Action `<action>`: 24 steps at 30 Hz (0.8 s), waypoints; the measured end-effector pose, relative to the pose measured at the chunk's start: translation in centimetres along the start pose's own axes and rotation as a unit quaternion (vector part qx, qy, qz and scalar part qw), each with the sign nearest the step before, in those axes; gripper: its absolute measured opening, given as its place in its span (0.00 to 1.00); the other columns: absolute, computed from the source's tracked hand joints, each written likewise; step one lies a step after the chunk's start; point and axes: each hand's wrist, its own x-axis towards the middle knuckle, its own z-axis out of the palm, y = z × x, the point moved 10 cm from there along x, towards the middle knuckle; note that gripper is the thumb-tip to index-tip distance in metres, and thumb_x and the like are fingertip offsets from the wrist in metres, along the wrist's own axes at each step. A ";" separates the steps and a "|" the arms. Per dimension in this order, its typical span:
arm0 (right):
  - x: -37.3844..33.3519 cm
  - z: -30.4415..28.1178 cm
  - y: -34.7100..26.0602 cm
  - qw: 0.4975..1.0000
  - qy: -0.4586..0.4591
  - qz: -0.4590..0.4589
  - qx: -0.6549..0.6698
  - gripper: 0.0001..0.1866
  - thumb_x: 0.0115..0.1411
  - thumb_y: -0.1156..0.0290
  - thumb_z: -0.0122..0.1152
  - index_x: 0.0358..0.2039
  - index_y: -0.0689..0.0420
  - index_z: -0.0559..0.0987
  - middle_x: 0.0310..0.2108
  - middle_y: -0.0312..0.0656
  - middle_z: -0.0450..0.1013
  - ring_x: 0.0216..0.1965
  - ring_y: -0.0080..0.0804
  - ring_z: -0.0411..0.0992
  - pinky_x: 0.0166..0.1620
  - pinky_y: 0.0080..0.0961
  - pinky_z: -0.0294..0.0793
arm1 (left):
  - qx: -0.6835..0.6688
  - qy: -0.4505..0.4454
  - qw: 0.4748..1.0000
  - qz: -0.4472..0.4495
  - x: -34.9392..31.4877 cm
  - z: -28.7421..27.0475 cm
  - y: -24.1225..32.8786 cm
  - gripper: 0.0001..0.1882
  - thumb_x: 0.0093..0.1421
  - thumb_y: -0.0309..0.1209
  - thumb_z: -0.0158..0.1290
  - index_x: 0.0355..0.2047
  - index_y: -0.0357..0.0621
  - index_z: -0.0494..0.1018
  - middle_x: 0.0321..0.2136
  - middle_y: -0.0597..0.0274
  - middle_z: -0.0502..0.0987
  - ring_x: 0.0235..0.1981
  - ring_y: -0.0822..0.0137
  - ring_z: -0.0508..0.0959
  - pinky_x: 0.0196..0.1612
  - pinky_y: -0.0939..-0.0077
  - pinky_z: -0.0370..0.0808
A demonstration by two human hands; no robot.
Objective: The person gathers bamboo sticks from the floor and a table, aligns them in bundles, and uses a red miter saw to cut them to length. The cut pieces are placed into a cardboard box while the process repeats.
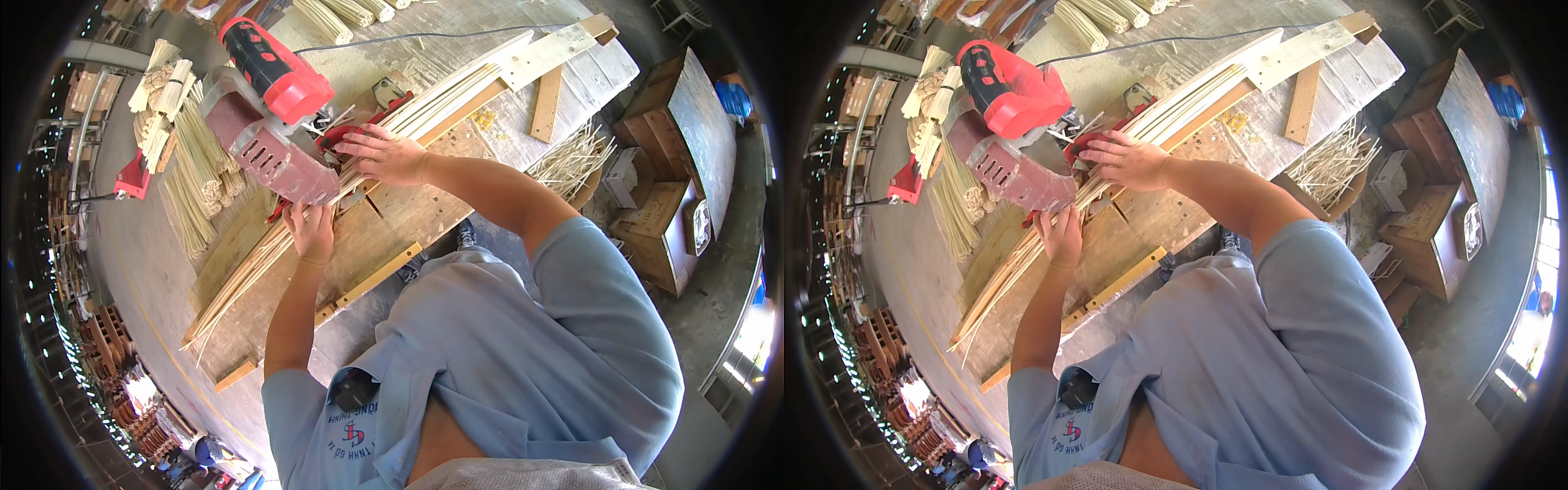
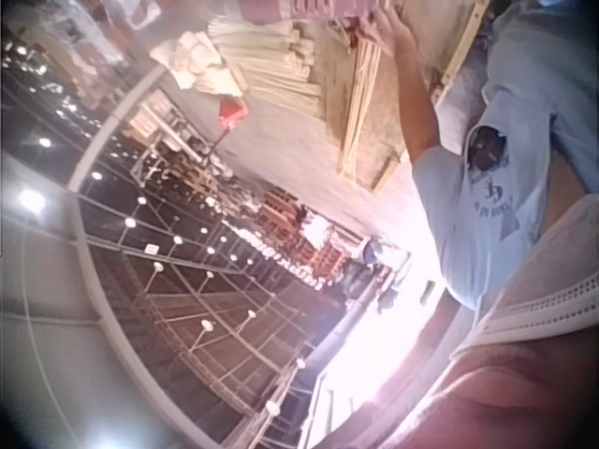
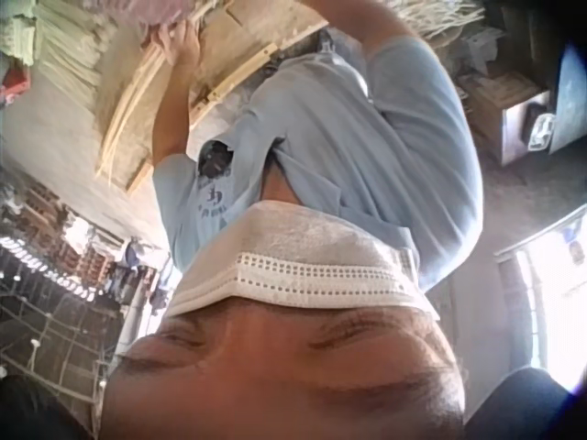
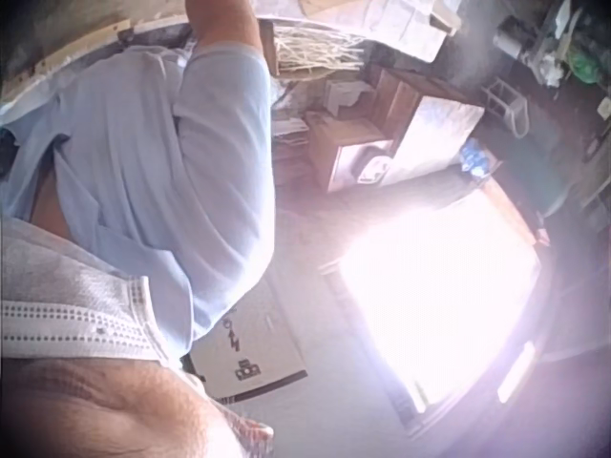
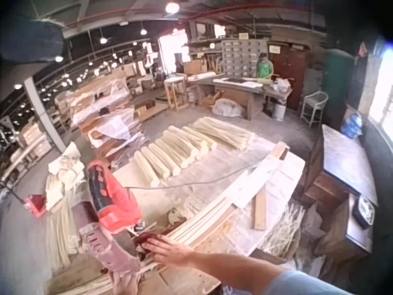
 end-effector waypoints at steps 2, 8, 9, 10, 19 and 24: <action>-0.1 0.0 -0.1 1.000 -0.015 -0.007 -0.013 0.11 0.61 0.59 0.59 0.43 0.44 0.79 0.73 0.36 0.54 0.75 0.39 0.47 0.75 0.49 0.41 | -0.001 0.003 1.000 -0.002 0.2 -0.1 0.0 0.13 0.58 0.33 0.60 0.43 0.44 0.81 0.45 0.65 0.76 0.49 0.49 0.69 0.56 0.41 0.68; -0.1 0.9 0.1 0.999 -0.029 -0.029 -0.034 0.11 0.59 0.61 0.59 0.42 0.41 0.82 0.66 0.32 0.65 0.73 0.39 0.50 0.75 0.50 0.38 | -0.026 0.016 1.000 -0.008 0.5 -0.3 -0.3 0.08 0.57 0.31 0.59 0.37 0.46 0.79 0.41 0.66 0.74 0.55 0.51 0.68 0.56 0.40 0.66; -0.2 1.1 0.2 0.999 -0.029 -0.026 -0.032 0.10 0.59 0.61 0.59 0.40 0.41 0.82 0.66 0.32 0.65 0.73 0.39 0.50 0.75 0.50 0.39 | -0.025 0.012 1.000 -0.003 0.5 -0.2 -0.4 0.09 0.57 0.32 0.60 0.39 0.46 0.80 0.43 0.65 0.75 0.54 0.50 0.68 0.56 0.40 0.67; -0.2 1.3 0.3 0.999 -0.032 -0.025 -0.028 0.09 0.58 0.61 0.60 0.39 0.41 0.82 0.66 0.31 0.65 0.73 0.38 0.51 0.75 0.51 0.39 | -0.024 0.007 1.000 0.000 0.5 -0.2 -0.3 0.11 0.57 0.32 0.60 0.40 0.45 0.80 0.45 0.65 0.75 0.54 0.49 0.69 0.56 0.41 0.68; 0.0 0.9 -0.6 0.999 -0.004 -0.028 -0.014 0.08 0.58 0.61 0.61 0.37 0.44 0.82 0.61 0.33 0.69 0.70 0.39 0.56 0.74 0.52 0.43 | -0.039 0.016 0.999 -0.009 -0.6 -0.4 -0.4 0.10 0.56 0.32 0.61 0.39 0.46 0.81 0.47 0.67 0.76 0.56 0.49 0.68 0.54 0.38 0.66; 0.5 -0.4 -0.3 0.999 0.021 0.000 0.038 0.09 0.58 0.64 0.61 0.39 0.49 0.82 0.62 0.35 0.70 0.69 0.41 0.58 0.74 0.48 0.47 | -0.071 0.032 0.997 0.002 -0.4 -0.4 -0.8 0.10 0.57 0.31 0.58 0.39 0.44 0.80 0.46 0.65 0.76 0.59 0.51 0.67 0.56 0.35 0.65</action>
